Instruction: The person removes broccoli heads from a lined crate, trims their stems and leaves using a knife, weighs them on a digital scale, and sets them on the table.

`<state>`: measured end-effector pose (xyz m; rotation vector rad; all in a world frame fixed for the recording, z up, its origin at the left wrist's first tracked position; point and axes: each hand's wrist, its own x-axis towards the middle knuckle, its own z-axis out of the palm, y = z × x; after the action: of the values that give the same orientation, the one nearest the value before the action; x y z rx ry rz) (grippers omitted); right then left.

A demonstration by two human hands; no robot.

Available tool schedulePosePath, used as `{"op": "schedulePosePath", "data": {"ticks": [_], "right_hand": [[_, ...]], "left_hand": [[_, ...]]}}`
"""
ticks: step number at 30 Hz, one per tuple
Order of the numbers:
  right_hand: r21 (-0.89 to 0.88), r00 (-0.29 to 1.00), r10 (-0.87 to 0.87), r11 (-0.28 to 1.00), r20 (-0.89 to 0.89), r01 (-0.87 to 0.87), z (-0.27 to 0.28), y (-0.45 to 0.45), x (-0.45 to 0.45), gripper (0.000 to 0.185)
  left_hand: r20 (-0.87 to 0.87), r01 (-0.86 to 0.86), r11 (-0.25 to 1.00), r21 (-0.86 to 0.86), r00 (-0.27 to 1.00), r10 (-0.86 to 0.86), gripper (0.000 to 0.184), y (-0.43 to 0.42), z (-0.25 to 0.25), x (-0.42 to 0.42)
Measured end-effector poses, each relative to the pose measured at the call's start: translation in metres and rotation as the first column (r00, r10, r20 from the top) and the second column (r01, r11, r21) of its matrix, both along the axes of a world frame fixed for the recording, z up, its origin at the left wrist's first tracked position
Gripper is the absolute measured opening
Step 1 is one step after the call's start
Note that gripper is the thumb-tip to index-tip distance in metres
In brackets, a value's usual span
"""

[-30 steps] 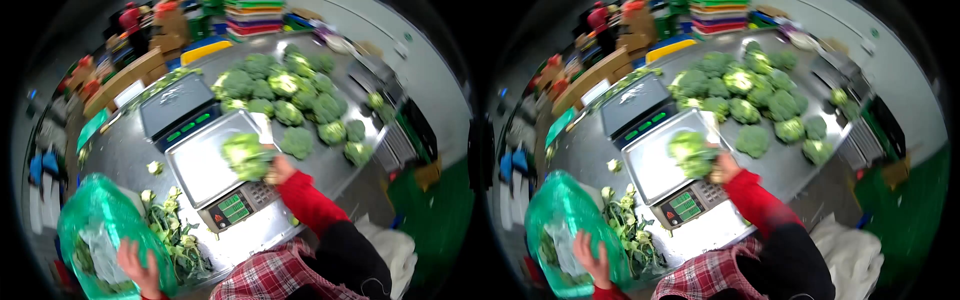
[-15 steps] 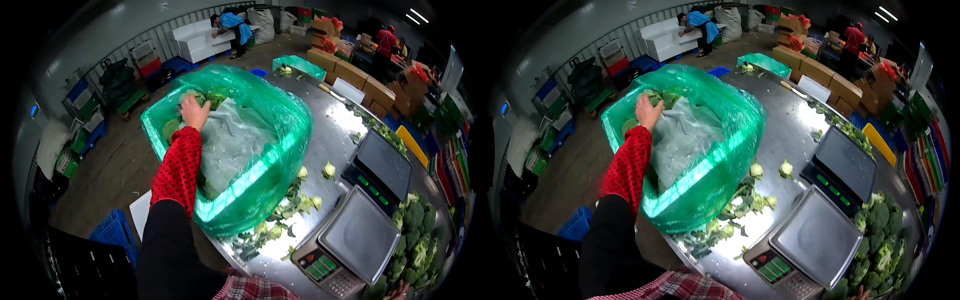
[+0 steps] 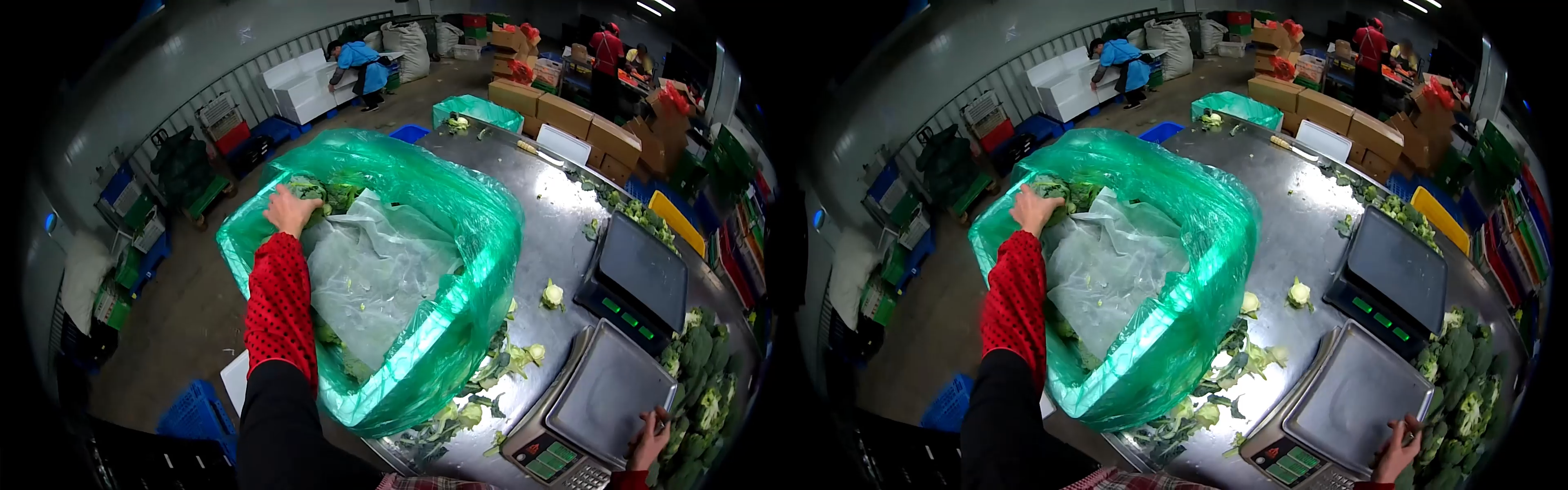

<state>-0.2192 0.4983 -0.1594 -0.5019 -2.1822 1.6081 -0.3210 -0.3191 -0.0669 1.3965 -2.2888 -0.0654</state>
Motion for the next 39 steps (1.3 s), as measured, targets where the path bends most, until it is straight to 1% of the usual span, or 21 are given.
{"op": "schedulePosePath", "data": {"ticks": [2,5,6,7,9,11,12,14,16,18,19,22,24,26,27,28,29,32,33,37,39], "right_hand": [[0.062,0.995,0.068,0.995,0.069,-0.072,-0.008,-0.003,0.019,0.027],[0.145,0.987,0.136,0.978,0.087,-0.147,-0.043,-0.012,0.059,0.031],[0.078,0.98,0.165,0.982,0.11,-0.174,-0.03,-0.042,0.073,0.032],[-0.132,0.981,0.173,0.978,0.085,-0.161,-0.037,-0.058,0.08,0.03],[-0.156,0.965,0.251,0.959,0.071,-0.238,-0.027,-0.105,0.091,0.034],[-0.065,0.923,0.377,0.925,0.073,-0.373,-0.008,-0.144,0.089,0.052],[-0.164,0.885,0.465,0.874,0.007,-0.458,-0.003,-0.159,0.086,0.061],[-0.13,0.819,0.565,0.809,-0.097,-0.574,0.026,-0.183,0.088,0.072],[-0.278,0.783,0.559,0.733,-0.275,-0.621,0.039,-0.195,0.097,0.073],[-0.107,0.752,0.549,0.778,-0.365,-0.619,0.013,-0.194,0.109,0.07],[-0.159,0.789,0.594,0.773,-0.158,-0.614,0.009,-0.187,0.122,0.065],[-0.551,0.694,0.641,0.726,0.326,-0.412,-0.027,-0.18,0.151,0.04],[-0.544,0.665,0.649,0.732,0.371,-0.41,-0.069,-0.185,0.167,0.039],[-0.582,0.598,0.679,0.712,0.426,-0.394,-0.085,-0.187,0.172,0.037],[-0.206,0.725,0.629,0.777,0.281,-0.595,-0.087,-0.188,0.172,0.037],[0.228,0.78,0.62,0.75,0.083,-0.621,-0.086,-0.189,0.169,0.037],[0.294,0.777,0.609,0.723,0.157,-0.626,-0.078,-0.18,0.176,0.037],[0.336,0.654,0.682,0.564,0.327,-0.755,-0.048,-0.156,0.191,0.037],[0.429,0.629,0.678,0.473,0.382,-0.77,-0.051,-0.152,0.197,0.036],[0.416,0.668,0.674,0.534,0.316,-0.736,-0.062,-0.152,0.198,0.032],[0.466,0.613,0.68,0.424,0.403,-0.777,-0.07,-0.156,0.2,0.024]], "left_hand": [[-0.019,0.0,0.996,-0.089,1.0,-0.002,0.099,0.016,0.017,0.01],[-0.348,0.009,0.988,-0.156,0.935,-0.063,0.091,0.057,0.057,0.026],[-0.336,0.019,0.987,-0.16,0.939,-0.073,0.091,0.073,0.062,0.032],[-0.581,0.246,0.963,-0.109,0.77,-0.262,0.087,0.089,0.062,0.04],[-0.909,0.701,0.709,-0.075,0.244,-0.338,0.077,0.147,0.061,0.059],[-0.955,0.914,0.405,0.002,0.122,-0.27,0.072,0.232,0.07,0.093],[-0.973,0.972,0.234,0.01,0.063,-0.223,0.072,0.266,0.065,0.108],[-0.947,0.99,-0.064,0.124,0.098,-0.307,0.08,0.319,0.043,0.143],[-0.931,0.91,-0.211,0.356,0.326,-0.167,0.085,0.374,0.014,0.182],[-0.777,0.719,-0.309,0.622,0.615,-0.133,0.081,0.403,-0.024,0.224],[-0.651,0.575,-0.4,0.713,0.756,-0.073,0.073,0.409,-0.046,0.242],[-0.345,0.249,-0.363,0.898,0.91,-0.23,0.076,0.421,-0.081,0.276],[-0.266,0.287,-0.037,0.957,0.822,-0.503,0.082,0.398,-0.173,0.307],[-0.091,0.541,0.436,0.719,0.695,-0.713,0.079,0.415,-0.124,0.304],[-0.08,0.532,0.442,0.723,0.699,-0.71,0.079,0.417,-0.127,0.306],[-0.269,0.6,0.315,0.736,0.685,-0.677,0.078,0.418,-0.131,0.304],[-0.45,0.672,0.187,0.717,0.65,-0.612,0.077,0.419,-0.134,0.301],[-0.46,0.624,0.131,0.771,0.686,-0.563,0.071,0.433,-0.135,0.306],[-0.459,0.618,0.126,0.776,0.69,-0.56,0.071,0.436,-0.137,0.306],[-0.449,0.615,0.192,0.765,0.723,-0.525,0.067,0.445,-0.135,0.299],[-0.426,0.597,0.207,0.776,0.736,-0.525,0.067,0.45,-0.132,0.296]]}}
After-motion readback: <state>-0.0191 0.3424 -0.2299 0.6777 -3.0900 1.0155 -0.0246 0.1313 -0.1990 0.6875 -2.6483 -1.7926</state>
